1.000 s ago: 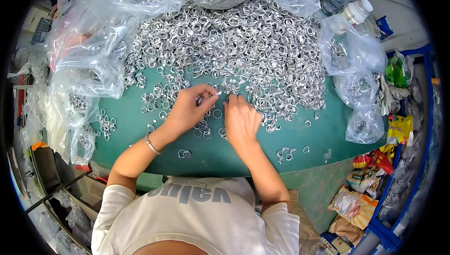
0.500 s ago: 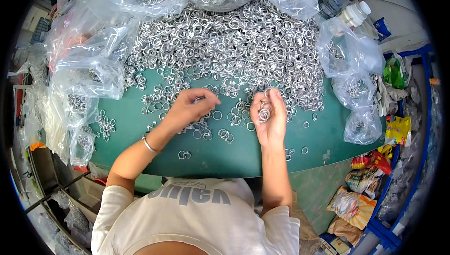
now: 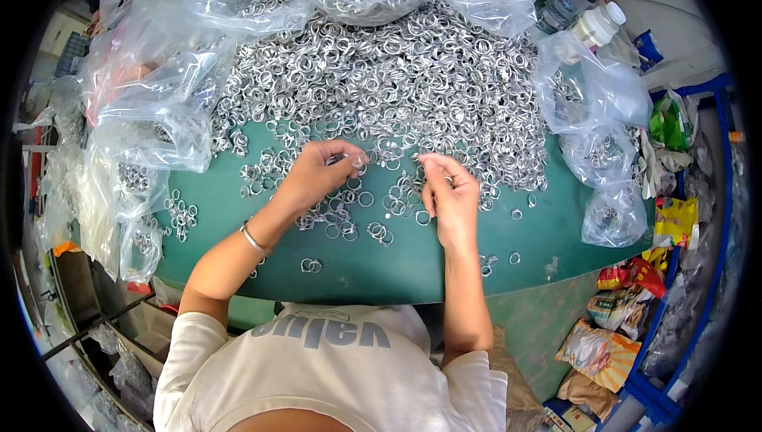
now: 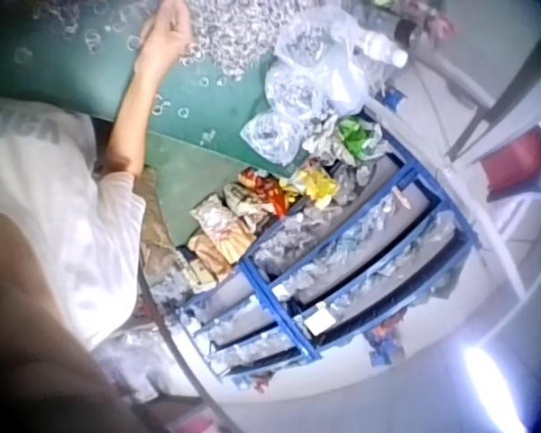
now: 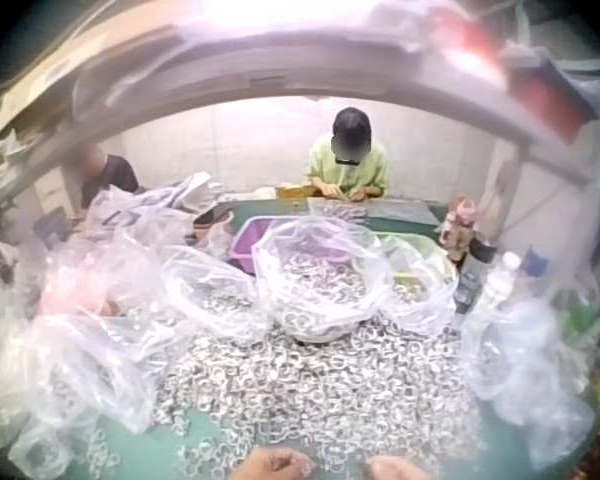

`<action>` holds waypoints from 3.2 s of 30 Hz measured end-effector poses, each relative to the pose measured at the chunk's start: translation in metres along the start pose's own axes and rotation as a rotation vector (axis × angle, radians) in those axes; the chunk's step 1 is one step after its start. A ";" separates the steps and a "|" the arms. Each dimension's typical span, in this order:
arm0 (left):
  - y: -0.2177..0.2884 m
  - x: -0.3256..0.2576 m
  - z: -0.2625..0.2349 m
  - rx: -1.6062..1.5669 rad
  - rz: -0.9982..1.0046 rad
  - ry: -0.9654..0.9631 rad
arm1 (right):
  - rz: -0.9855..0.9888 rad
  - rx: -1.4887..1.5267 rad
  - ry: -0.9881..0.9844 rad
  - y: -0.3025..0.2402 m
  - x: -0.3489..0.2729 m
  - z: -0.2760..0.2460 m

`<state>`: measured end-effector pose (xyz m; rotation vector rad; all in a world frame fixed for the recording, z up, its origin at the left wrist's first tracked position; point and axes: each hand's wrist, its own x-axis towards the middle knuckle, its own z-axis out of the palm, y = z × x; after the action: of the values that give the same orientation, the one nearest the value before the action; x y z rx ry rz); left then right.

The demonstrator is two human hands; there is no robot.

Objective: The person connects small metal rings by hand on a green workbench.

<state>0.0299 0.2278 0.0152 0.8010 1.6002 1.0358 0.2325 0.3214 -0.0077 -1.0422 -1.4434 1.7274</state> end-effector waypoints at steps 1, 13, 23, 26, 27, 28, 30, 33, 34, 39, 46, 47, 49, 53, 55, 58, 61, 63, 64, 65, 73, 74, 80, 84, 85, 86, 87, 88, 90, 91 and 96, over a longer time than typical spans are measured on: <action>-0.021 0.003 -0.005 0.166 0.274 0.012 | -0.138 -0.316 0.009 0.002 0.000 0.005; -0.009 0.010 0.005 0.514 0.455 0.174 | -0.341 -0.981 -0.451 -0.020 -0.033 0.035; -0.007 0.000 0.013 0.943 0.441 0.119 | -0.303 -1.221 -0.037 -0.015 -0.001 0.043; -0.013 -0.004 -0.002 0.974 0.437 0.196 | -0.246 -1.077 0.055 -0.017 -0.001 0.034; -0.013 -0.006 -0.006 0.939 0.413 0.212 | -0.263 -1.108 0.135 -0.019 0.000 0.031; -0.014 -0.008 -0.006 0.910 0.430 0.218 | -0.281 -1.137 0.217 -0.020 0.000 0.030; -0.014 -0.008 -0.002 0.849 0.477 0.223 | -0.262 -1.157 0.145 -0.025 0.000 0.030; -0.013 -0.005 0.011 0.829 0.480 0.189 | -0.387 -1.164 -0.030 -0.019 -0.004 0.041; -0.013 -0.005 0.011 0.828 0.478 0.193 | -0.379 -1.203 -0.051 -0.018 -0.004 0.043; -0.016 -0.009 0.000 0.812 0.456 0.253 | -0.374 -1.128 0.087 -0.012 0.000 0.033; -0.017 -0.012 -0.010 0.813 0.401 0.293 | -0.382 -1.171 0.068 -0.014 -0.003 0.042; -0.017 -0.011 -0.009 0.810 0.406 0.295 | -0.397 -1.187 0.078 -0.012 0.000 0.046; -0.016 -0.010 -0.010 0.810 0.407 0.296 | -0.393 -1.236 0.041 -0.004 0.008 0.048; -0.016 -0.009 -0.014 0.806 0.408 0.353 | -0.424 -1.275 0.036 0.002 0.018 0.048; -0.014 -0.009 -0.017 0.814 0.396 0.393 | -0.388 -1.271 0.037 0.004 0.020 0.043; -0.008 0.001 -0.022 0.852 0.388 0.437 | -0.409 -1.287 0.034 -0.001 0.019 0.048; -0.007 0.016 -0.021 0.865 0.379 0.439 | -0.407 -1.200 0.066 -0.003 0.018 0.051; -0.015 0.022 -0.020 0.946 0.382 0.415 | -0.335 -0.893 0.030 -0.009 0.018 0.046; -0.017 0.023 -0.021 0.986 0.383 0.403 | -0.290 -0.460 -0.046 -0.001 0.020 0.040; -0.015 0.023 -0.020 0.991 0.354 0.372 | -0.132 -0.071 -0.125 -0.009 0.017 0.036; -0.022 -0.015 -0.025 0.877 0.424 0.292 | 0.434 1.170 -0.228 -0.013 0.026 0.024; -0.022 -0.017 -0.026 0.804 0.456 0.342 | 0.501 1.210 -0.216 -0.010 0.028 0.024; -0.014 -0.006 -0.030 0.909 0.385 0.385 | 0.099 -0.040 -0.172 -0.021 0.019 0.026; -0.022 0.012 -0.031 1.086 0.371 0.326 | -0.150 -0.910 -0.241 -0.032 -0.010 0.032; -0.022 0.015 -0.032 1.097 0.373 0.314 | -0.186 -1.039 -0.228 -0.031 -0.016 0.037; -0.021 0.017 -0.033 1.110 0.376 0.302 | -0.222 -1.165 -0.213 -0.027 -0.019 0.041; -0.021 0.017 -0.032 1.068 0.396 0.315 | -0.268 -1.222 -0.206 -0.020 -0.019 0.041; -0.020 0.018 -0.031 1.026 0.414 0.329 | -0.266 -1.171 -0.187 -0.018 -0.019 0.039; -0.018 0.016 -0.034 0.803 0.409 0.315 | -0.268 -1.059 -0.156 -0.018 -0.018 0.039; -0.015 0.013 -0.038 0.620 0.386 0.285 | -0.210 -0.962 -0.144 -0.024 -0.015 0.037; -0.008 -0.005 -0.049 0.284 0.222 0.096 | 0.149 0.321 -0.318 -0.012 -0.006 0.015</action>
<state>-0.0164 0.2081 0.0150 1.1565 1.7957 1.0273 0.2216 0.3117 0.0063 -0.7415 -1.2346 2.2241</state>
